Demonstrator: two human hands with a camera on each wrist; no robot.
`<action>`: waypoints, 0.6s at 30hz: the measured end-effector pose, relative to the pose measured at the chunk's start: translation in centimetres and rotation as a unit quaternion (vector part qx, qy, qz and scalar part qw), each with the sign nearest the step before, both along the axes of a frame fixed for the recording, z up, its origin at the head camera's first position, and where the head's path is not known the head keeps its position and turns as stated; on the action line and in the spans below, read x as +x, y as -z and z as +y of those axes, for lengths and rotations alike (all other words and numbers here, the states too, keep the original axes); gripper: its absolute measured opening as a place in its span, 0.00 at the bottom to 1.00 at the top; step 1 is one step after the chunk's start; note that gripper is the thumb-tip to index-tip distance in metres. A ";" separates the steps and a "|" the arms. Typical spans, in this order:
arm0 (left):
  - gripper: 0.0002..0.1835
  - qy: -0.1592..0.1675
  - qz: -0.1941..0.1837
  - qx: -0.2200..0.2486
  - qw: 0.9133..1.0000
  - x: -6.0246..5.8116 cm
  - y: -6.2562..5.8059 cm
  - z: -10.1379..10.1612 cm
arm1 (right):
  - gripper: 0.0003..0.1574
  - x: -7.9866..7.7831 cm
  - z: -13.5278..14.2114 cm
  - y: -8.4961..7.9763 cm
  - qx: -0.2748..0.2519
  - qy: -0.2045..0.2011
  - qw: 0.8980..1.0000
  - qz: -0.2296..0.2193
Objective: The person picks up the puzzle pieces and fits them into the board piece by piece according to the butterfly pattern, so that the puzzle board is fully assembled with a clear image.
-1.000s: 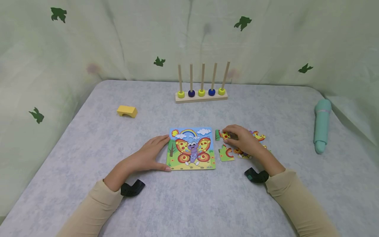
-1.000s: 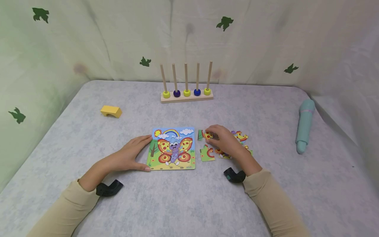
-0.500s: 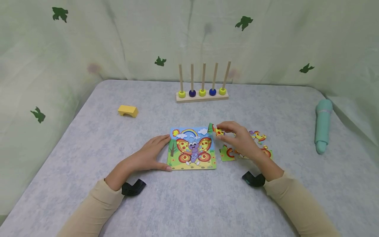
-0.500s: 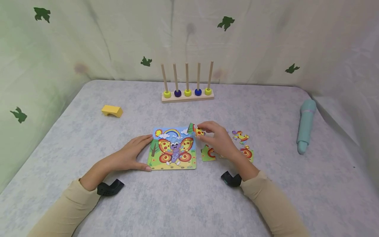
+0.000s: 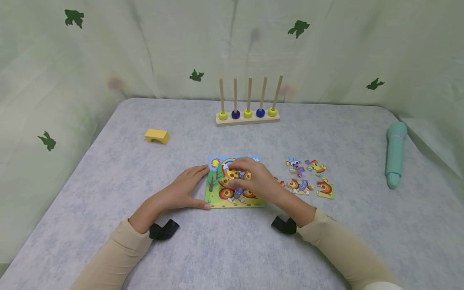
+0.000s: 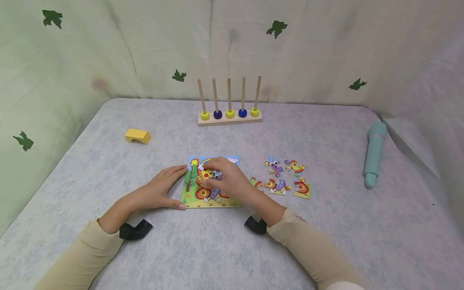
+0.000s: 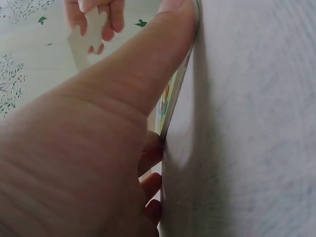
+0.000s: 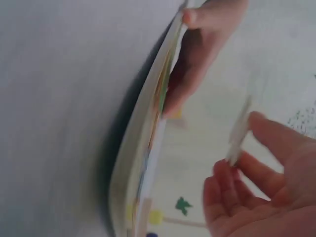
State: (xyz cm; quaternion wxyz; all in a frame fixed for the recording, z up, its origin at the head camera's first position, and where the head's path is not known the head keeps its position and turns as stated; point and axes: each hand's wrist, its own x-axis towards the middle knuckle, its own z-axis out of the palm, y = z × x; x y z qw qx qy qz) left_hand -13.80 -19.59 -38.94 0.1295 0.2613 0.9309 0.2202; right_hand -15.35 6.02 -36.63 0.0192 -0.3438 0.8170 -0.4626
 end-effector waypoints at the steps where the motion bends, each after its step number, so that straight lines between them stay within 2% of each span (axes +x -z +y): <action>1: 0.60 0.000 0.001 0.001 1.000 0.0 0.0 0.0 | 0.23 0.0 -0.3 0.3 0.003 -0.004 1.000 -0.004; 6: 0.60 0.001 0.008 0.006 1.000 -0.1 0.2 0.1 | 0.20 -0.6 -1.5 1.8 0.038 -0.008 0.999 -0.022; 11: 0.61 -0.002 0.006 0.012 1.000 -0.1 0.2 0.1 | 0.21 -1.1 -2.0 3.0 0.072 -0.009 0.997 -0.038; 18: 0.56 0.016 0.026 0.024 0.999 -0.1 0.1 0.0 | 0.22 -1.4 -2.6 3.5 0.095 -0.014 0.995 -0.021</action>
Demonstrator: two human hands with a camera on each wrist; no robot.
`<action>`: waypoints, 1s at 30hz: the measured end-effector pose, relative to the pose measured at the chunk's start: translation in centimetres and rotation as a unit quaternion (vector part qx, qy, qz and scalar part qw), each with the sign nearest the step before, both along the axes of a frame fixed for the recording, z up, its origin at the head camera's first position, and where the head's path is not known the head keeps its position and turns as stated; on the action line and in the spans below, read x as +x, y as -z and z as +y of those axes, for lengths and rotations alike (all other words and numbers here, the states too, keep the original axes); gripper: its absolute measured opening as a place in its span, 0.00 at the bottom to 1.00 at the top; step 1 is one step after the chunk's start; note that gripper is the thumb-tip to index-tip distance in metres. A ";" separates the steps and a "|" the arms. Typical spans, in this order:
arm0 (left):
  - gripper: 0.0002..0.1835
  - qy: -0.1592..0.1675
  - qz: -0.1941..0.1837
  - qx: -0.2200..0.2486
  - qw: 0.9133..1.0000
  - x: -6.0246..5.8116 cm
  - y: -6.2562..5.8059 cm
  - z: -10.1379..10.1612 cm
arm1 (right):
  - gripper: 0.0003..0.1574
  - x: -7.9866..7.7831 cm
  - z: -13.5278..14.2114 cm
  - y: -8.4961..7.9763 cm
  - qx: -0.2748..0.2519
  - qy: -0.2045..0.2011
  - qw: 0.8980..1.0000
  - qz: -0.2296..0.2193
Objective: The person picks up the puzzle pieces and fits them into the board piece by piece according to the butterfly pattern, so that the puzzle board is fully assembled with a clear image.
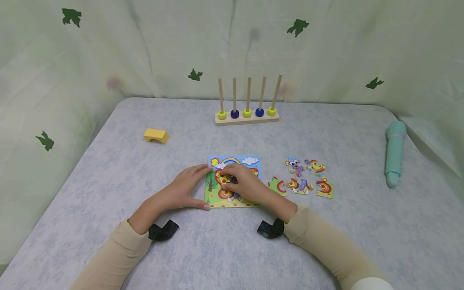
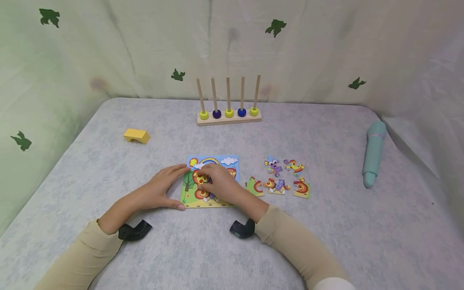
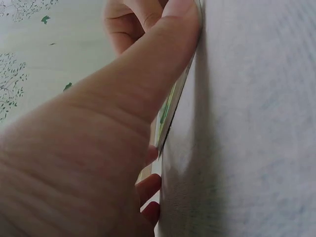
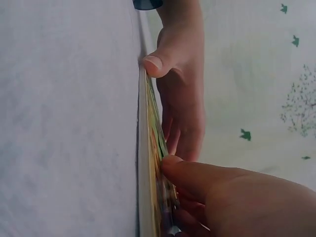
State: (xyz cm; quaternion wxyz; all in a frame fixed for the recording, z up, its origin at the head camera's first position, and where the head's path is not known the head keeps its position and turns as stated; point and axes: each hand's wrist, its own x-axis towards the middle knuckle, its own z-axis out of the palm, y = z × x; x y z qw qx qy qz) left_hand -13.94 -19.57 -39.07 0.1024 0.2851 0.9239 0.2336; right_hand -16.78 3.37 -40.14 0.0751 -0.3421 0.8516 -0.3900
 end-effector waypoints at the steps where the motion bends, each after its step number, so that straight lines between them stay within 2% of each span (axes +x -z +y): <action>1: 0.55 0.005 0.004 0.003 1.000 0.0 0.0 0.0 | 0.22 0.0 -0.1 0.0 0.003 0.001 1.000 0.005; 6: 0.49 0.023 0.019 0.005 1.000 0.0 0.1 -0.2 | 0.21 0.1 -0.4 -0.1 0.015 0.014 1.000 0.021; 13: 0.48 0.026 0.025 0.002 0.999 0.0 0.2 -0.3 | 0.23 0.2 -0.5 -0.4 0.039 0.021 0.999 0.029; 16: 0.48 0.026 0.026 0.003 0.999 0.0 0.2 -0.3 | 0.24 0.1 -0.3 -0.6 0.055 0.015 0.998 0.019; 19: 0.48 0.027 0.027 0.002 0.999 -0.1 0.2 -0.4 | 0.26 0.1 0.0 -1.1 0.065 -0.003 0.998 -0.009; 24: 0.48 0.024 0.022 0.000 0.999 0.0 0.1 -0.3 | 0.31 0.2 1.2 -2.7 0.042 -0.022 0.997 -0.063; 26: 0.48 0.021 0.017 -0.001 1.000 0.0 0.1 -0.3 | 0.33 0.3 2.0 -3.5 0.024 -0.016 0.997 -0.067; 30: 0.48 0.014 0.007 -0.006 1.000 0.1 0.1 -0.2 | 0.35 0.5 4.2 -4.8 -0.009 0.016 0.999 -0.040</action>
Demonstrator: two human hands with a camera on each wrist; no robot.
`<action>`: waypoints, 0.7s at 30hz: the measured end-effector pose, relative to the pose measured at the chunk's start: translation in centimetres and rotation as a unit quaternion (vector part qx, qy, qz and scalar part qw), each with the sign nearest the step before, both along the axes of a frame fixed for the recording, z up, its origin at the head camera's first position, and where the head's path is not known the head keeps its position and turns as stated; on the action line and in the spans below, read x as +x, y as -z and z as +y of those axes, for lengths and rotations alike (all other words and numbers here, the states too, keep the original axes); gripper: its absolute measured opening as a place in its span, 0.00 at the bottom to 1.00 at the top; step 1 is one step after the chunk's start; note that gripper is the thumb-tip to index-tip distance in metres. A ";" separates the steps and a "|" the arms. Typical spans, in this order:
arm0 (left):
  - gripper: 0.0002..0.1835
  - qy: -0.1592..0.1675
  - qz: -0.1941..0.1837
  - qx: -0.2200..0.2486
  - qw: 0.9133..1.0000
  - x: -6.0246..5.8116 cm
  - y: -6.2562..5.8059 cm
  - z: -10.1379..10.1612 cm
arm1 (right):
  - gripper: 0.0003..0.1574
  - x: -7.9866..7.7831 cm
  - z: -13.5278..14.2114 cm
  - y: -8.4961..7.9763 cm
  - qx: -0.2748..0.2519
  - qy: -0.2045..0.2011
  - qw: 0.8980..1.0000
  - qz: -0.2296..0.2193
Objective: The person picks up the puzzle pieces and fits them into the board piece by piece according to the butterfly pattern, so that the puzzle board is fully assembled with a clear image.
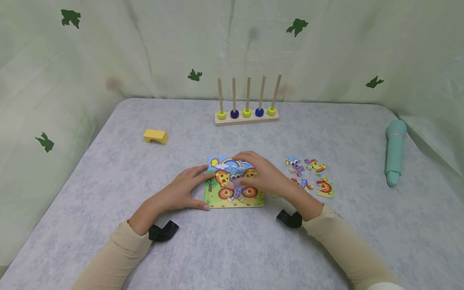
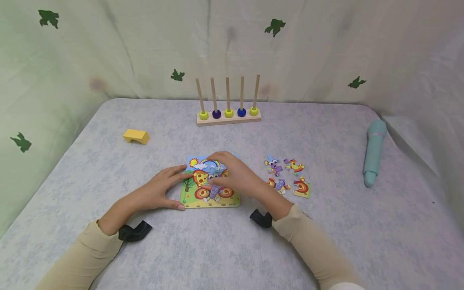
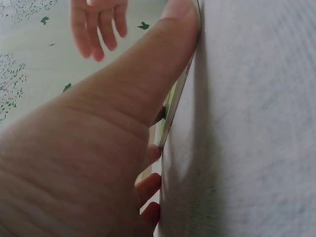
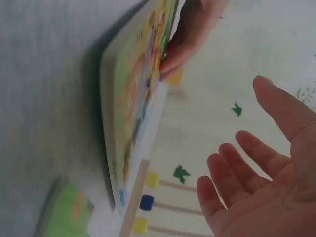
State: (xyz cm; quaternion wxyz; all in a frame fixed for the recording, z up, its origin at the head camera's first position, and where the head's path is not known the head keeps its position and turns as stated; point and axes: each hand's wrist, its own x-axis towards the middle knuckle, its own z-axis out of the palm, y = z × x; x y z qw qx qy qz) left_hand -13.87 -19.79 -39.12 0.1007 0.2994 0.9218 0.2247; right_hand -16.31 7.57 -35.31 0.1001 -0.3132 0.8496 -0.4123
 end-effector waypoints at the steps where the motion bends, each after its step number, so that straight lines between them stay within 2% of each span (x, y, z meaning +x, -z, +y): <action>1: 0.48 -0.001 -0.001 -0.001 1.000 0.0 0.0 0.0 | 0.36 0.0 0.6 -0.3 -0.009 0.008 1.000 0.011; 6: 0.48 -0.001 -0.001 -0.005 1.000 -0.1 0.3 -0.1 | 0.38 -0.2 4.1 -1.0 -0.049 0.038 0.996 0.070; 9: 0.48 0.003 0.001 -0.003 1.000 -0.1 0.4 -0.1 | 0.40 -0.5 6.3 -1.0 -0.055 0.057 0.993 0.082; 16: 0.48 0.004 -0.004 -0.001 1.000 -0.1 0.3 -0.1 | 0.42 -1.2 10.8 0.3 -0.032 0.111 0.993 0.038; 21: 0.48 0.002 -0.005 -0.004 1.000 -0.1 0.3 -0.1 | 0.42 -1.6 12.6 1.4 -0.008 0.134 0.991 -0.007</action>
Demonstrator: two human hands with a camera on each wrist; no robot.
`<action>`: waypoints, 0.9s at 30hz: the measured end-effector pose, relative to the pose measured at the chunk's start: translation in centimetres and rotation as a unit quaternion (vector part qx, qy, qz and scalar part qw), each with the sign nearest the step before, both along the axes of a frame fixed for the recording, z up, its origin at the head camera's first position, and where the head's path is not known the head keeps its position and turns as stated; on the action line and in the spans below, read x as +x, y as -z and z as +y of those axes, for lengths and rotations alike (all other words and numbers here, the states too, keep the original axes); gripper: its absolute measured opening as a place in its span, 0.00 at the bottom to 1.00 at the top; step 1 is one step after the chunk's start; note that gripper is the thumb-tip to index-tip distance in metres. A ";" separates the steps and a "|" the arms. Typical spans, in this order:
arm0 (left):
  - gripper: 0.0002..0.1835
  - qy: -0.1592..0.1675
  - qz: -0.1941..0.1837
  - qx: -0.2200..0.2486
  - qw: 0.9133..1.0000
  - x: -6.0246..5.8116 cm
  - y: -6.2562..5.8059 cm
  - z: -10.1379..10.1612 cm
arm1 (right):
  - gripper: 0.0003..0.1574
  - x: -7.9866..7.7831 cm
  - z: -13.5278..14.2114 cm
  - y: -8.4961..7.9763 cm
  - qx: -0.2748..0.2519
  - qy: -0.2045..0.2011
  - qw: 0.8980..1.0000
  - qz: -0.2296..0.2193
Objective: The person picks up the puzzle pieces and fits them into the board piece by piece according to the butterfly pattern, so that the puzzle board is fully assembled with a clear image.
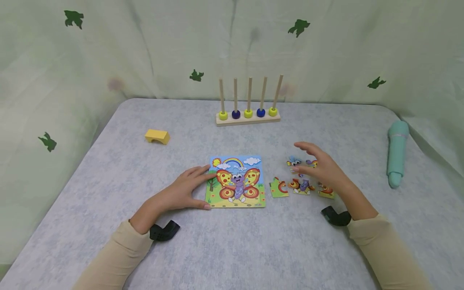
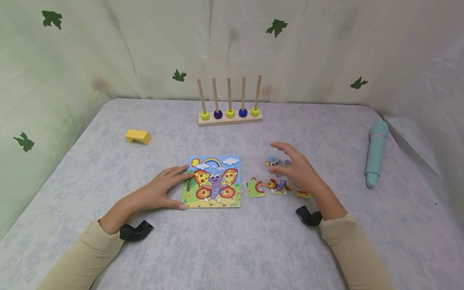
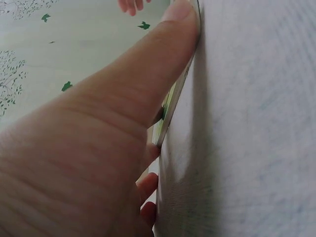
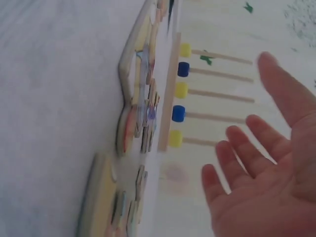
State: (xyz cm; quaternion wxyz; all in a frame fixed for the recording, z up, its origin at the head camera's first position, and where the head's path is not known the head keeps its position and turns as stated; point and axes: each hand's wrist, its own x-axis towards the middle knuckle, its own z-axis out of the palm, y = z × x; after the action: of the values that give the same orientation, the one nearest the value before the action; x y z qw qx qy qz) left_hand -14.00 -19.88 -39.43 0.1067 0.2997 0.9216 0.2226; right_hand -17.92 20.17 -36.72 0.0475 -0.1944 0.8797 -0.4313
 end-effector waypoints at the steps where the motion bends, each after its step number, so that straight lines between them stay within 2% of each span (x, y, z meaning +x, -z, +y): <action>1: 0.48 0.000 0.001 -0.001 1.000 0.0 0.0 0.0 | 0.42 -0.1 0.2 0.2 0.005 0.002 1.000 -0.010; 8: 0.48 -0.002 -0.001 -0.002 1.000 -0.1 0.2 -0.1 | 0.46 -0.7 1.2 1.1 0.047 -0.013 0.996 -0.078; 11: 0.49 -0.002 -0.001 -0.003 1.000 -0.1 0.3 -0.1 | 0.45 -0.9 1.5 1.6 0.064 -0.017 0.993 -0.095; 16: 0.49 -0.004 -0.005 -0.004 1.000 -0.1 0.3 -0.1 | 0.43 -1.2 2.1 2.5 0.081 -0.036 0.993 -0.083; 21: 0.49 -0.002 -0.005 -0.006 1.000 0.0 0.3 -0.1 | 0.41 -1.3 2.1 2.7 0.096 -0.041 0.993 -0.058; 27: 0.49 0.000 -0.003 -0.006 1.000 -0.1 0.3 -0.1 | 0.47 -1.3 1.7 2.5 0.127 -0.032 0.991 -0.027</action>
State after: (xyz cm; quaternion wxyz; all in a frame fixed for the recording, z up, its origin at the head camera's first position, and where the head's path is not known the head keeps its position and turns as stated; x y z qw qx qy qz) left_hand -14.08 -19.96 -39.69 0.1108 0.2981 0.9227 0.2177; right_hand -19.24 21.86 -39.23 0.1095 -0.2028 0.9193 -0.3191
